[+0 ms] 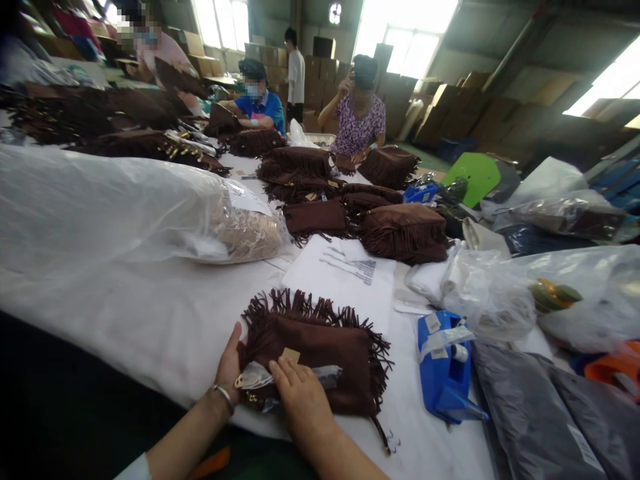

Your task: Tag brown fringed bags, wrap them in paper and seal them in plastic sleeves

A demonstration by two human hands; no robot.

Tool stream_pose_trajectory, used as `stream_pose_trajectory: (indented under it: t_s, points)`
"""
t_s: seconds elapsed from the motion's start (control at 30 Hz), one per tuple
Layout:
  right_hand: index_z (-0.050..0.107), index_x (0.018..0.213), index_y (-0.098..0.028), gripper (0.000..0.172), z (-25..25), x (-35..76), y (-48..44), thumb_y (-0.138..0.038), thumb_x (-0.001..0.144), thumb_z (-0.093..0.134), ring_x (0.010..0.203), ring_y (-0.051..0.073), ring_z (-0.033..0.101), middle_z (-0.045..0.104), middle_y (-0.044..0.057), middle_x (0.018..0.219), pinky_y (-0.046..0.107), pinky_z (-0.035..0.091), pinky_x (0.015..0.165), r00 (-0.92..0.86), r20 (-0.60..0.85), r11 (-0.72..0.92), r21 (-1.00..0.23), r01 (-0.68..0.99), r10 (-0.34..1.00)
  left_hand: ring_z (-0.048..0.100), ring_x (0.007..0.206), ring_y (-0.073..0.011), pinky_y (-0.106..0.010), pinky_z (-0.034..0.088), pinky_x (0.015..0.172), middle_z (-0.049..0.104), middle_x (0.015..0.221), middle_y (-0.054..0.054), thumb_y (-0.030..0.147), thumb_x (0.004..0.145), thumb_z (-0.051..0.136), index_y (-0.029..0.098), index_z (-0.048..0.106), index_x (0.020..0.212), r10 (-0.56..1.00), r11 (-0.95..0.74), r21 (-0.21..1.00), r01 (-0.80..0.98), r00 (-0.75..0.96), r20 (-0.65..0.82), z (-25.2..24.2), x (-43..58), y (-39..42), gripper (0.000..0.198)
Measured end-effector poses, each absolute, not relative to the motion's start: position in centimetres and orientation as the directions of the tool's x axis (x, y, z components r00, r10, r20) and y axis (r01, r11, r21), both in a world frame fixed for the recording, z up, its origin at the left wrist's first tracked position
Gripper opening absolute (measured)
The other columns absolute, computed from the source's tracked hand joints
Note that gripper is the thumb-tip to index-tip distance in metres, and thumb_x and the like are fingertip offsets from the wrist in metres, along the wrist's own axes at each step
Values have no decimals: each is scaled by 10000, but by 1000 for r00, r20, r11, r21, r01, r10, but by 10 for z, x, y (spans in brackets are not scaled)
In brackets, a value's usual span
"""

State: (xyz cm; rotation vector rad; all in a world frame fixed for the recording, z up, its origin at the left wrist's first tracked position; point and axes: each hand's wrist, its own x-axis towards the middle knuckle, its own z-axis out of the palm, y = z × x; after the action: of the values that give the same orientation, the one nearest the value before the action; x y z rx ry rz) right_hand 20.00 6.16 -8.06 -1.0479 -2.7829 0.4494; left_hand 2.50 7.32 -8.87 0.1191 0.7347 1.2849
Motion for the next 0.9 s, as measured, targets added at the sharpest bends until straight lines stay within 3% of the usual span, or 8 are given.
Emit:
stream_pose_trajectory:
  t_s: [0.13, 0.27, 0.4, 0.47, 0.53, 0.63, 0.77, 0.9]
  points:
    - [354, 1392, -153, 543, -106, 203, 52, -91, 854, 383, 1279, 225, 414, 430, 78, 1405, 395, 398, 1034, -747, 74, 723, -330, 607, 661, 474, 1229, -277, -440, 371, 1055, 555, 1291, -118, 586, 894, 333, 141, 417, 1345, 962, 176, 857, -484, -102, -255, -89, 12, 90, 639]
    - [292, 1420, -147, 574, -108, 202, 48, -288, 894, 474, 1365, 275, 248, 317, 110, 1469, 483, 247, 1119, -756, 92, 712, -424, 560, 649, 249, 1368, -237, -411, 136, 1164, 375, 1447, -67, 479, 861, 517, 196, 382, 1375, 994, 101, 994, 30, 36, -103, -86, 23, 88, 602]
    - [329, 1403, -181, 653, -83, 220, 41, -448, 851, 551, 1347, 284, 281, 405, 115, 1420, 486, 224, 1121, -799, 113, 676, -611, 412, 590, 119, 1400, -232, -490, 121, 1153, 229, 1508, -72, 399, 920, 420, 197, 306, 1408, 928, -184, 782, 595, 368, -61, -83, 53, 73, 540]
    - [430, 1336, -242, 453, -71, 243, 32, -358, 903, 493, 1279, 223, 399, 503, 67, 1345, 428, 278, 1099, -797, 164, 641, -696, 324, 581, 160, 1393, -218, -486, 200, 1139, 260, 1499, -63, 345, 951, 355, 224, 320, 1399, 898, -303, 700, 647, 440, -19, -79, 66, 65, 466]
    - [529, 1230, -273, 312, -67, 272, 18, -278, 933, 432, 1182, 179, 494, 580, 36, 1249, 376, 352, 1042, -674, 195, 509, -805, 305, 712, 228, 1376, -209, -475, 271, 1119, 307, 1481, -55, 298, 952, 362, 254, 312, 1398, 859, -405, 655, 638, 511, 34, -76, 78, 61, 452]
    - [602, 1096, -233, 286, -77, 310, -5, -332, 952, 376, 1011, 186, 594, 645, 66, 1089, 356, 464, 892, -237, -32, 30, -967, 255, 971, 223, 1377, -237, -488, 296, 1108, 281, 1492, -73, 209, 858, 523, 232, 238, 1427, 762, -574, 537, 618, 643, 73, -74, 98, 61, 637]
    - [588, 1114, -142, 409, -95, 332, -19, -460, 901, 443, 971, 233, 631, 642, 138, 1084, 391, 492, 849, -46, -401, -403, -911, -84, 915, 171, 1384, -301, -532, 306, 1094, 213, 1508, -128, 7, 670, 518, 149, 218, 1433, 695, -703, 305, 643, 711, 104, -83, 130, 66, 833]
    - [604, 1078, -81, 438, -99, 329, -13, -375, 754, 622, 1006, 276, 627, 657, 178, 1061, 435, 456, 907, -167, -568, -586, -728, -355, 806, 361, 1314, -267, -455, 433, 1031, 445, 1384, -156, -33, 728, 427, 103, 433, 1302, 553, -832, 147, 536, 776, 303, -92, 141, 68, 590]
